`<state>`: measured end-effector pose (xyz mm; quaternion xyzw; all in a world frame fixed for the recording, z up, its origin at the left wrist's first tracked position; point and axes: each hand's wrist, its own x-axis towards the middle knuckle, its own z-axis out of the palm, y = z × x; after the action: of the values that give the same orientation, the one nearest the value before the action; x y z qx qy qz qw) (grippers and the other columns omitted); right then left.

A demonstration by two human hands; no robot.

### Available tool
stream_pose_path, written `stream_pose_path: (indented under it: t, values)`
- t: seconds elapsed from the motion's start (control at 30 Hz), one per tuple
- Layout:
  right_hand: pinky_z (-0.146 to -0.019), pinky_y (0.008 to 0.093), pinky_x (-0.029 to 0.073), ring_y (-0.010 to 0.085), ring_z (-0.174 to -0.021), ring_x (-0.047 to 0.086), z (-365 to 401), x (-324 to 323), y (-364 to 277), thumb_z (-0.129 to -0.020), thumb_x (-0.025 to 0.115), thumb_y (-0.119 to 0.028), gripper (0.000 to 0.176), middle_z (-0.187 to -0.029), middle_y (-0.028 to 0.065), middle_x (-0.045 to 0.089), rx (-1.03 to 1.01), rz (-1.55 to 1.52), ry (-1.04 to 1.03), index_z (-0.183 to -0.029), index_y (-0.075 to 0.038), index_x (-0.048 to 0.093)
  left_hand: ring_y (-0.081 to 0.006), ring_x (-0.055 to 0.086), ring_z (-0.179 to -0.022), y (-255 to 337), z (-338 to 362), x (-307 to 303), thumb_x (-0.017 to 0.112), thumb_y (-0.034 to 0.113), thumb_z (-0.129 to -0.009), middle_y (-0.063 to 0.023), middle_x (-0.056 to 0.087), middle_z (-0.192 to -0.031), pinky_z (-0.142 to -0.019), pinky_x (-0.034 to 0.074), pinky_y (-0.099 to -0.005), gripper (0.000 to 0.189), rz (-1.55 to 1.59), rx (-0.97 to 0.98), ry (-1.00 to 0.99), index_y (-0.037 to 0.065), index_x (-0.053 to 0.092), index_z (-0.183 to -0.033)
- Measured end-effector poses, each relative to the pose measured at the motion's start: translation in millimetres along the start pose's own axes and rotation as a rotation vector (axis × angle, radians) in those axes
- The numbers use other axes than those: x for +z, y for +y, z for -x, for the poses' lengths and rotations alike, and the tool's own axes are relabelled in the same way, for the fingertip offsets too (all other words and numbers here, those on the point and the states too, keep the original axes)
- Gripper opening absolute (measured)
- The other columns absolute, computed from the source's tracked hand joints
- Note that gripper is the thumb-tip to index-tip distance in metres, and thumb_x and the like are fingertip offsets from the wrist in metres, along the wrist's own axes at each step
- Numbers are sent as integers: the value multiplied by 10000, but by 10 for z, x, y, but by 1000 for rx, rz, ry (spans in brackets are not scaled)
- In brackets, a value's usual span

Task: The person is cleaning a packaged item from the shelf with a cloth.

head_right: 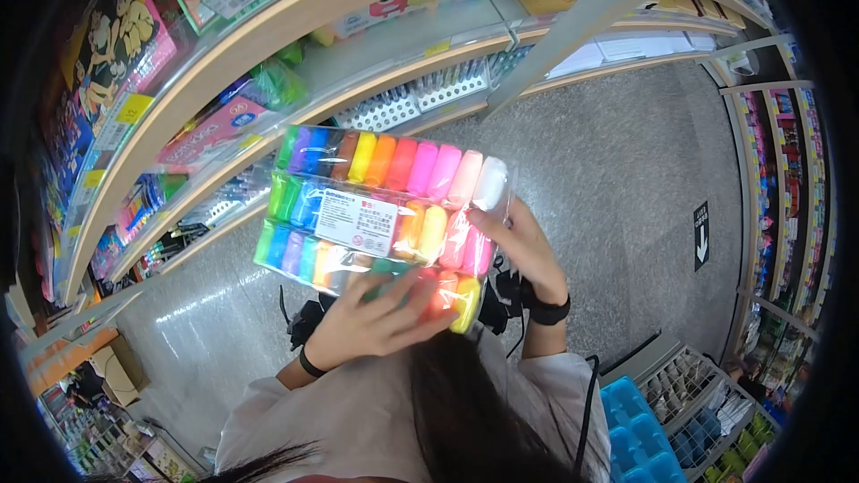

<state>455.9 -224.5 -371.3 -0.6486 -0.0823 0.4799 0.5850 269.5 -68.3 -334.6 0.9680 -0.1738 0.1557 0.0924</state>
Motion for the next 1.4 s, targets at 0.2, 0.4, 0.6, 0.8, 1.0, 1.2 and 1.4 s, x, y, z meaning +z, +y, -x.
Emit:
stream_pose_path:
  t: [0.2, 0.4, 0.6, 0.8, 1.0, 1.2, 1.4]
  values:
    - [-807, 228, 446, 84, -947, 552, -331, -220, 44, -859, 608, -187, 501, -1124, 56, 588, -29, 436, -11, -1282, 34, 456, -234, 534, -1022, -323, 465, -7, 739, 88, -631, -13, 588, -1005, -825, 403, -375, 305, 57, -584, 283, 153, 647, -914]
    - [-767, 201, 448, 56, -889, 553, -532, -162, 277, -893, 584, -213, 496, -1084, 53, 599, -155, 196, 14, -1296, 38, 438, -250, 466, -1100, -707, 805, 74, 537, 247, -914, -165, 476, -1242, -912, 371, -408, 487, 562, -1381, 704, 86, 368, -1341]
    - [-857, 228, 417, 88, -966, 545, -578, -120, 233, -911, 564, -252, 523, -1128, 71, 588, -145, 220, 40, -1309, 53, 417, -236, 359, -1250, -791, 860, 314, 422, 302, -969, -162, 371, -1366, -1042, 280, -336, 573, 1262, -1435, 631, 41, 208, -1431]
    - [-958, 309, 354, 205, -1086, 490, -516, -106, 288, -905, 524, -188, 532, -1253, 161, 482, -159, 459, 252, -1355, 42, 357, -198, 362, -1238, -793, 741, 304, 400, 228, -983, -142, 363, -1378, -1033, 284, -314, 513, 1154, -1371, 612, 35, 222, -1424]
    - [-1027, 425, 236, 327, -1170, 403, -285, 570, -210, -862, 438, -34, 572, -1360, 221, 342, -588, 1006, 548, -1407, 6, 270, -201, 335, -1262, -750, 796, 381, 391, 230, -988, -150, 337, -1397, -1050, 266, -320, 530, 1207, -1403, 661, 27, 193, -1436]
    - [-1001, 383, 314, 294, -1184, 404, -496, 1590, -380, -839, 554, -61, 545, -1428, 80, 380, -867, 749, 151, -1359, -43, 389, -247, 280, -1329, -732, 941, 593, 420, 263, -976, -165, 250, -1469, -1080, 228, -345, 568, 1230, -1229, 749, 32, 196, -1443]
    - [-1034, 426, 342, 354, -1321, 301, -618, 1800, -258, -788, 533, -44, 476, -1398, 153, 372, -955, 1131, -18, -1250, 39, 451, -201, 360, -1280, -676, 916, 526, 403, 282, -984, -160, 336, -1424, -1055, 275, -307, 568, 1230, -1308, 803, -29, 219, -1422]
